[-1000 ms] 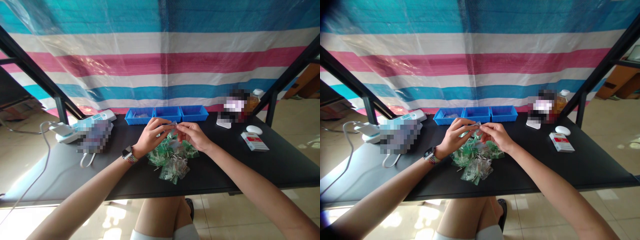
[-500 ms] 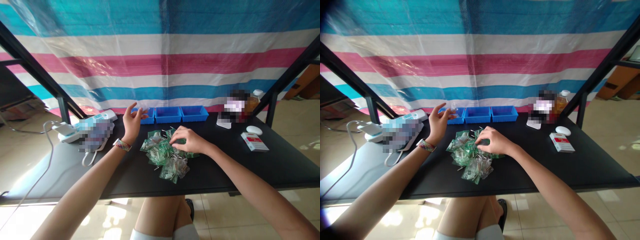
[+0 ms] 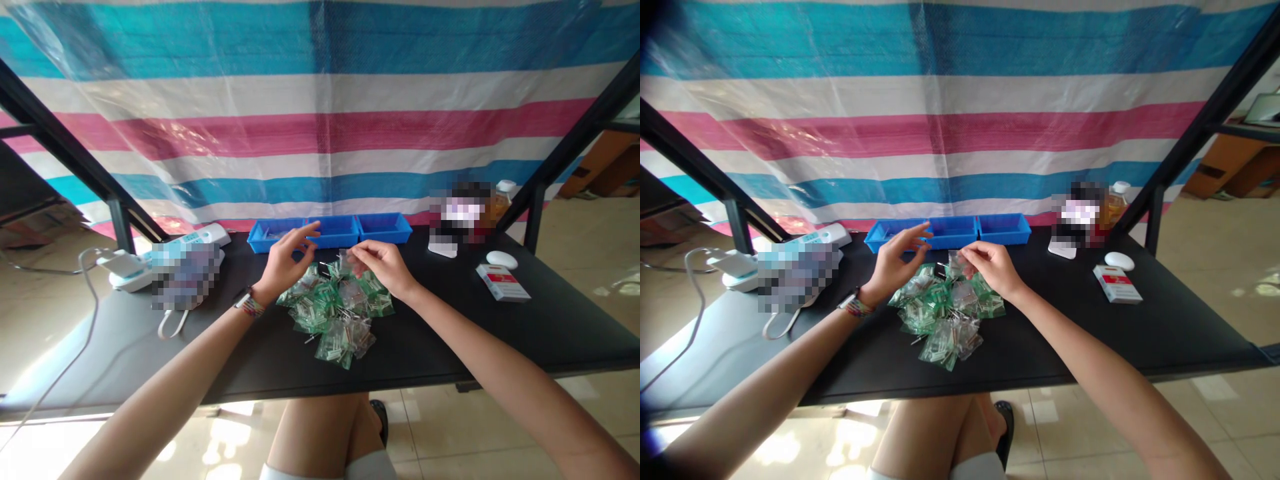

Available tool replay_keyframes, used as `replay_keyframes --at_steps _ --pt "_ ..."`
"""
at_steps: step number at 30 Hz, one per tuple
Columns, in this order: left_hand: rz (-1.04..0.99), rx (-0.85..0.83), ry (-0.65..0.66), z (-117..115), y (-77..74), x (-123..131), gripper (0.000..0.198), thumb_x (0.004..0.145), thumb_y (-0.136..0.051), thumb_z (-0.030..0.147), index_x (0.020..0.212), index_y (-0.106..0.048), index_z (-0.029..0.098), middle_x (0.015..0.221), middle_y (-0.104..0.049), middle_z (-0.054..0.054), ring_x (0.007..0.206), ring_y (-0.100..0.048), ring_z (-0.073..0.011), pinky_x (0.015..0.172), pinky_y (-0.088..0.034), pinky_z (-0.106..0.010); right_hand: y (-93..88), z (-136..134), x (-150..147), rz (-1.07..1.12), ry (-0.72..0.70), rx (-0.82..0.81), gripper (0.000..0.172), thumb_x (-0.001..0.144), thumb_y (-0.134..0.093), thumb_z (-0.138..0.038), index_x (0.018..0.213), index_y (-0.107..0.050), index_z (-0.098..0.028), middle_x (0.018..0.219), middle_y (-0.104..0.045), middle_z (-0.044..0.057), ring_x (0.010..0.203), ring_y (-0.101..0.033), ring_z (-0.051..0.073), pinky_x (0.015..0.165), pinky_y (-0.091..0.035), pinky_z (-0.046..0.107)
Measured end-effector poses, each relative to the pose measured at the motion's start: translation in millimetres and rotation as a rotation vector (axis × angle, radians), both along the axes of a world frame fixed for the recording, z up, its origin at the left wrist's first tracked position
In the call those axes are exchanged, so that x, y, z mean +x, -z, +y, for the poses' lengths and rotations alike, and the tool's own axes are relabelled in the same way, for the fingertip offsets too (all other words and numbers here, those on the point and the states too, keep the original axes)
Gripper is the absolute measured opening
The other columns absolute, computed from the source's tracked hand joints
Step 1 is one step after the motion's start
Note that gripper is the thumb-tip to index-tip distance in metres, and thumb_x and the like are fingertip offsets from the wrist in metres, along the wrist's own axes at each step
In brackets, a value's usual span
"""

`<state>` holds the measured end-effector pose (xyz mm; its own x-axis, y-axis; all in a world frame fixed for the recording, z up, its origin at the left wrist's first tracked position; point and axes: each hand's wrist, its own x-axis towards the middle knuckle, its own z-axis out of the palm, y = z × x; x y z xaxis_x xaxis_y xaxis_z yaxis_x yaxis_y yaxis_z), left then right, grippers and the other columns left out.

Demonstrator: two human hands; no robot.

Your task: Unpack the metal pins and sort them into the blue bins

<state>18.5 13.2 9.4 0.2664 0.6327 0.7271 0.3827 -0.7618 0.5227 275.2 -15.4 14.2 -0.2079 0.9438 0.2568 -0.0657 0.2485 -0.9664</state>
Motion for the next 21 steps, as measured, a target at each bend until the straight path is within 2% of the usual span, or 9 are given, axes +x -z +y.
replay_keyframes --at_steps 3,5,7,11,13,16,19,21 --pt "0.233 0.16 0.094 -17.9 -4.3 13.4 0.047 0.103 -0.068 0.023 0.149 -0.063 0.029 0.14 -0.069 -0.012 0.124 -0.071 -0.0238 0.106 -0.061 -0.042 -1.0 0.1 -1.3 0.136 -0.005 -0.17 0.047 0.074 -0.09 -0.064 0.09 -0.082 -0.021 0.079 -0.078 0.005 0.062 -0.071 0.019 0.06 -0.059 0.033" --pt "0.281 0.223 0.111 -25.6 -6.7 19.1 0.04 0.102 -0.071 0.024 0.141 -0.068 0.031 0.142 -0.067 -0.012 0.128 -0.068 -0.0253 0.105 -0.061 -0.042 -1.4 -0.9 -2.2 0.173 -0.029 -0.23 0.049 0.07 -0.093 -0.063 0.091 -0.083 -0.02 0.08 -0.079 0.005 0.061 -0.07 0.019 0.059 -0.06 0.033" --pt "0.282 0.255 0.117 -29.5 -8.8 22.1 0.029 0.102 -0.072 0.025 0.131 -0.074 0.03 0.136 -0.07 -0.011 0.121 -0.07 -0.0245 0.099 -0.062 -0.041 -1.3 -2.3 -3.4 0.176 -0.065 -0.26 0.049 0.069 -0.094 -0.063 0.091 -0.083 -0.02 0.081 -0.079 0.005 0.061 -0.07 0.018 0.059 -0.06 0.033" --pt "0.228 0.268 0.147 -31.1 -12.2 24.2 0.014 0.103 -0.07 0.024 0.115 -0.077 0.026 0.107 -0.079 -0.007 0.1 -0.072 -0.0214 0.091 -0.06 -0.039 -3.2 -6.9 -6.2 0.111 -0.122 -0.251 0.052 0.075 -0.088 -0.065 0.1 -0.083 -0.02 0.083 -0.079 0.007 0.062 -0.071 0.021 0.06 -0.062 0.036" --pt "0.165 0.229 0.121 -31.4 -12.9 25.3 0.01 0.104 -0.068 0.025 0.109 -0.077 0.024 0.097 -0.079 -0.006 0.091 -0.072 -0.0201 0.086 -0.059 -0.037 -6.3 -10.6 -7.3 0.071 -0.115 -0.166 0.051 0.08 -0.083 -0.068 0.103 -0.083 -0.022 0.093 -0.08 0.008 0.07 -0.073 0.023 0.063 -0.063 0.037" --pt "0.069 0.132 0.059 -32.2 -12.7 27.1 0.012 0.104 -0.068 0.029 0.099 -0.076 0.022 0.09 -0.079 -0.005 0.081 -0.071 -0.0184 0.078 -0.057 -0.034 -10.3 -15.6 -8.0 0.023 -0.096 -0.019 0.05 0.087 -0.075 -0.07 0.096 -0.082 -0.022 0.104 -0.079 0.008 0.086 -0.073 0.025 0.071 -0.064 0.037" --pt "0.033 0.029 0.04 -33.1 -12.1 28.4 0.016 0.103 -0.071 0.032 0.093 -0.076 0.021 0.085 -0.078 -0.004 0.076 -0.071 -0.0177 0.074 -0.056 -0.032 -9.9 -16.9 -8.2 -0.015 -0.11 -0.004 0.045 0.087 -0.077 -0.066 0.092 -0.081 -0.022 0.088 -0.077 0.005 0.081 -0.073 0.024 0.074 -0.062 0.037" --pt "0.04 -0.015 0.055 -33.5 -11.6 28.3 0.015 0.103 -0.07 0.031 0.097 -0.077 0.02 0.087 -0.079 -0.004 0.078 -0.072 -0.0177 0.074 -0.057 -0.031 -7.4 -15.5 -8.6 -0.01 -0.121 -0.042 0.043 0.083 -0.083 -0.064 0.088 -0.079 -0.021 0.079 -0.076 0.004 0.072 -0.072 0.022 0.072 -0.061 0.037"
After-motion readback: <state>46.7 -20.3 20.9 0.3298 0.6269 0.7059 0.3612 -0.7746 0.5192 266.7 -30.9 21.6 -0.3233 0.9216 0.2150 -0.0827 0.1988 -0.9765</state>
